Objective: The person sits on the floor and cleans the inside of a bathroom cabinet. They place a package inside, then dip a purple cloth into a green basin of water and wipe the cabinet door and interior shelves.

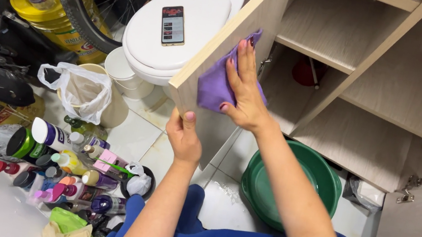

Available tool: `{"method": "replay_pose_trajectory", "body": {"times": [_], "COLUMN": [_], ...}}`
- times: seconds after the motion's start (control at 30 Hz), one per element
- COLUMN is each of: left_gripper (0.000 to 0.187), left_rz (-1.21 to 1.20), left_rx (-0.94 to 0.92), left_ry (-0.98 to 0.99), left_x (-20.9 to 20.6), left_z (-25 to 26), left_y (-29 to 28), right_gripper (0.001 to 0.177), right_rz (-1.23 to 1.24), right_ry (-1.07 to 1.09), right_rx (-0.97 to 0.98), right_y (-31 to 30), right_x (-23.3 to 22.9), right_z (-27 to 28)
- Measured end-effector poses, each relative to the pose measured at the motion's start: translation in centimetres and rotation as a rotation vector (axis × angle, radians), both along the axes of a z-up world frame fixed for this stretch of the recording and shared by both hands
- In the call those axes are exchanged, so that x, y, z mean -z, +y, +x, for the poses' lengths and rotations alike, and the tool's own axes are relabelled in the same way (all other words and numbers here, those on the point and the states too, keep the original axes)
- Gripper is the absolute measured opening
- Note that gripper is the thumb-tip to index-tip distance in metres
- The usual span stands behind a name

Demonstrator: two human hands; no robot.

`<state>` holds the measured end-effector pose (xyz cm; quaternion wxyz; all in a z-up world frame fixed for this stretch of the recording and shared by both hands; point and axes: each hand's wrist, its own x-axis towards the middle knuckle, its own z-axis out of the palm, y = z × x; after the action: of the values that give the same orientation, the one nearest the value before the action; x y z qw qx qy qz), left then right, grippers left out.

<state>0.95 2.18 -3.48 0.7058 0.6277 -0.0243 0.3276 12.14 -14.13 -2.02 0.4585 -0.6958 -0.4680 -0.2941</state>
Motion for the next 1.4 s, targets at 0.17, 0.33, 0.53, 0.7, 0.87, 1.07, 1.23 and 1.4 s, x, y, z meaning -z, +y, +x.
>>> {"method": "replay_pose_trajectory", "body": {"times": [0.17, 0.33, 0.53, 0.7, 0.87, 1.07, 1.23, 1.4], "left_gripper": [0.053, 0.052, 0.05, 0.049, 0.048, 0.048, 0.048, 0.05], "left_rz": [-0.005, -0.022, 0.075, 0.05, 0.041, 0.013, 0.009, 0.011], "left_rx": [0.011, 0.018, 0.0, 0.012, 0.015, 0.018, 0.009, -0.015], "left_ry": [-0.072, 0.002, -0.072, -0.066, -0.054, -0.035, -0.08, -0.053], "left_x": [-0.4, -0.5, -0.6, -0.6, -0.4, -0.5, -0.3, 0.1], "left_z": [0.3, 0.3, -0.1, 0.0, 0.0, 0.0, 0.2, 0.1], "left_y": [0.1, 0.1, -0.1, -0.3, -0.4, -0.4, -0.5, -0.4], "right_gripper": [0.066, 0.064, 0.079, 0.08, 0.074, 0.068, 0.066, 0.068], "right_rz": [-0.002, 0.175, 0.049, 0.248, 0.433, 0.444, 0.593, 0.69], "right_ry": [0.083, 0.123, -0.237, -0.337, -0.164, 0.011, 0.044, 0.365], "right_rx": [0.115, 0.181, 0.407, 0.465, 0.314, 0.192, 0.307, 0.396], "right_y": [1.3, 2.5, -2.0, -3.7, -1.0, 4.6, 7.1, 7.7], "right_x": [-3.0, -2.6, -4.3, -5.2, -6.9, -7.9, -6.6, -5.2], "right_z": [-0.5, 0.6, 0.8, -2.0, -1.7, 1.0, 0.5, -0.7]}}
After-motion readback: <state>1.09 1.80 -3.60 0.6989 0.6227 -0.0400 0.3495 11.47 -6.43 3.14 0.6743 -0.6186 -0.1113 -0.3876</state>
